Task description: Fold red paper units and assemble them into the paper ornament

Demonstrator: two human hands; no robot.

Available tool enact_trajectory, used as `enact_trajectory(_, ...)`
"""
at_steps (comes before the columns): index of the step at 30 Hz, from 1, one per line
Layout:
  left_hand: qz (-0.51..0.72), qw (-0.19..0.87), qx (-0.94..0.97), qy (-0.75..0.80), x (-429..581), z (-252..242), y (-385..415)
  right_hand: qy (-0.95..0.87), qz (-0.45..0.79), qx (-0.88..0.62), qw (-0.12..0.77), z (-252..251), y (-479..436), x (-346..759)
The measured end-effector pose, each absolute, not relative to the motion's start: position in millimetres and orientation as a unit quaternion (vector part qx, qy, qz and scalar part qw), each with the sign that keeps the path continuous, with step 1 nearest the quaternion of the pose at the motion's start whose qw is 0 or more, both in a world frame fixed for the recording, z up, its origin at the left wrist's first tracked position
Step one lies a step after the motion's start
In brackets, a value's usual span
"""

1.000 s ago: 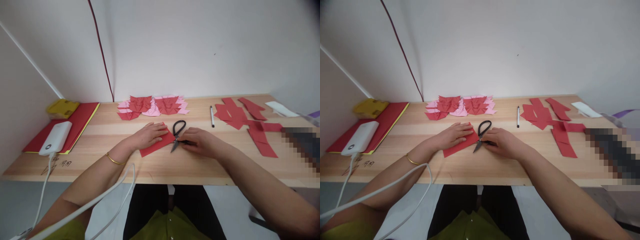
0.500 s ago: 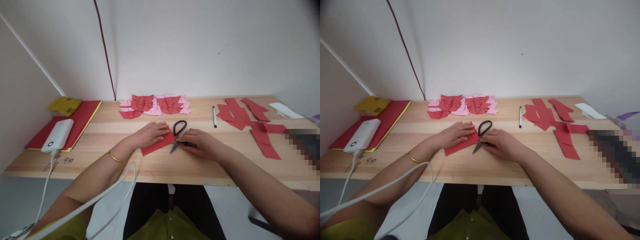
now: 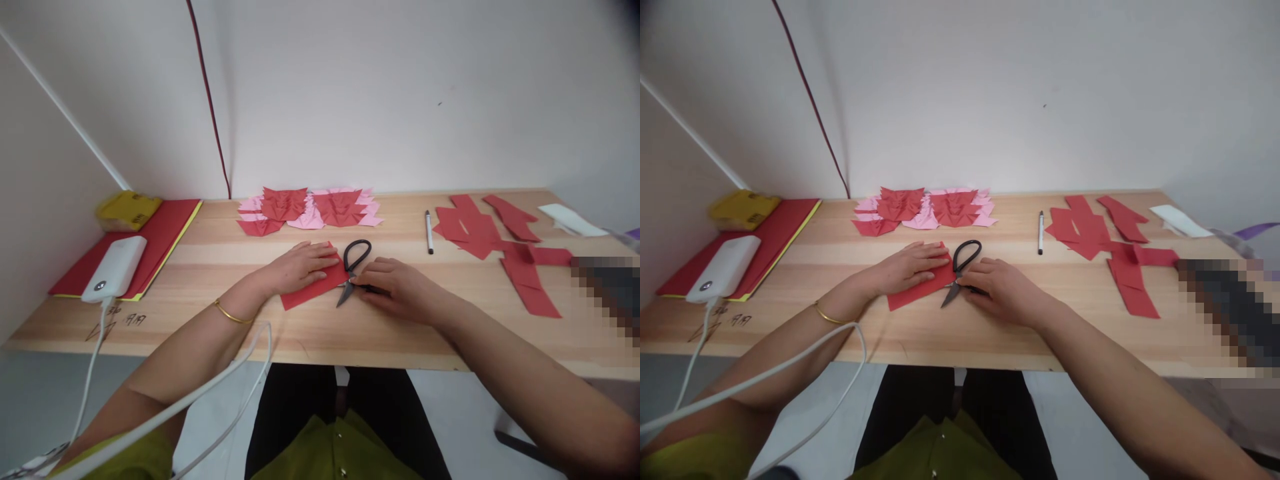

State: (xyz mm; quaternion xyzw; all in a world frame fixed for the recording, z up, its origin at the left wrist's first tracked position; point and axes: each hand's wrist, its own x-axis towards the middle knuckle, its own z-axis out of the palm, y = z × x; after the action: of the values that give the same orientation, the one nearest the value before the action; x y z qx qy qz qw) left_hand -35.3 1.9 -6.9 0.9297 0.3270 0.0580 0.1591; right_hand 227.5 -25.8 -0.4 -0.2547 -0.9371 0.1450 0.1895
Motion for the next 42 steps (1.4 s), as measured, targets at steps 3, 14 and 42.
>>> enact_trajectory(3, 0.06, 0.159, 0.928, 0.332, -36, -7, 1, -0.939, 0.146, -0.254, 0.182, 1, -25, 229)
enact_trajectory(14, 0.061, 0.166, 0.929, 0.325, -35, -6, 1, -0.939, 0.145, -0.248, 0.189, -2, -28, 226)
enact_trajectory(42, 0.087, 0.154, 0.936, 0.304, -36, -10, 4, -0.936, 0.136, -0.259, 0.194, -7, -35, 220)
